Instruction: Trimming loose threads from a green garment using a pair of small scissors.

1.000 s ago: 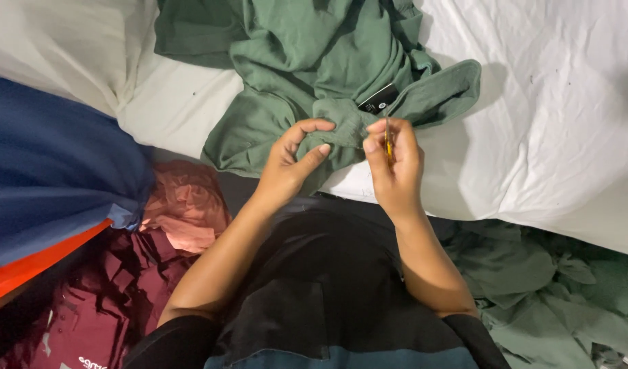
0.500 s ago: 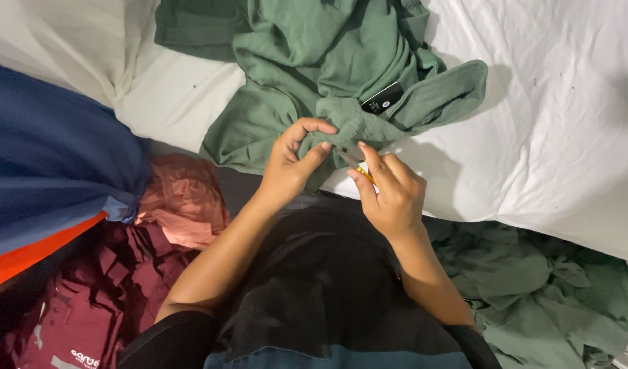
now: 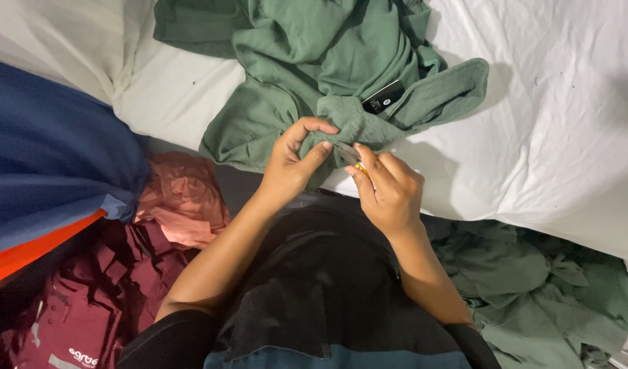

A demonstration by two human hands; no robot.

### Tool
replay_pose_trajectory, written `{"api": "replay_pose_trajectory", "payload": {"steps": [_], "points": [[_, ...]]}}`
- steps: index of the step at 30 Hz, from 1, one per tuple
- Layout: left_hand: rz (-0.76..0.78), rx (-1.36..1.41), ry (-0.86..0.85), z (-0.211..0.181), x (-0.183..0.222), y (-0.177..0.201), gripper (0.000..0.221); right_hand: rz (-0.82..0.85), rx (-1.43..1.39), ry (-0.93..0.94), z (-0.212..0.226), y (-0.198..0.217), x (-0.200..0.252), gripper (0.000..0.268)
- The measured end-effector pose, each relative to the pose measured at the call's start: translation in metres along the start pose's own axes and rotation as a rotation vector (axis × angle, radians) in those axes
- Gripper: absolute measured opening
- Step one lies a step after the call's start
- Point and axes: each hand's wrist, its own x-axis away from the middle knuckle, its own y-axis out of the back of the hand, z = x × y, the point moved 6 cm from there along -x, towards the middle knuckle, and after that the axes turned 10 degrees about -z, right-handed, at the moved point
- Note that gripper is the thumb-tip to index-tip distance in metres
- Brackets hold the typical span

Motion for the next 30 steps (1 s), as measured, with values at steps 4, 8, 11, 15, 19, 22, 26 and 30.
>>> {"api": "replay_pose_trajectory", "payload": {"steps": [4,8,11,15,19,22,26,30], "points": [[0.006,0.006,-0.004,0.001,0.001,0.0,0.02,-0.018,-0.024,0.006,0.002,-0.001,-0.001,0.024],[0.007,0.006,-0.017,0.001,0.001,0.0,0.021,-0.03,-0.044,-0.004,0.002,0.0,-0.001,0.024],[0.0,-0.005,-0.028,0.0,0.001,0.0,0.026,-0.031,-0.07,-0.02,0.004,0.001,-0.004,0.024],[-0.019,0.01,-0.024,0.007,0.001,0.004,0.052,-0.084,-0.229,-0.212,-0.011,0.007,0.0,0.029],[-0.025,0.029,-0.013,0.004,0.0,0.004,0.064,-0.167,-0.467,-0.526,-0.04,0.007,0.014,0.037],[-0.039,-0.011,-0.035,0.005,-0.001,0.005,0.067,-0.22,-0.541,-0.696,-0.055,0.012,0.017,0.034],[-0.056,0.032,0.015,0.008,-0.006,0.009,0.066,-0.23,-0.378,-0.55,-0.057,0.02,0.0,0.013],[-0.081,0.053,0.078,0.007,-0.008,0.01,0.066,-0.14,-0.256,-0.293,-0.04,0.014,-0.024,0.007]]}}
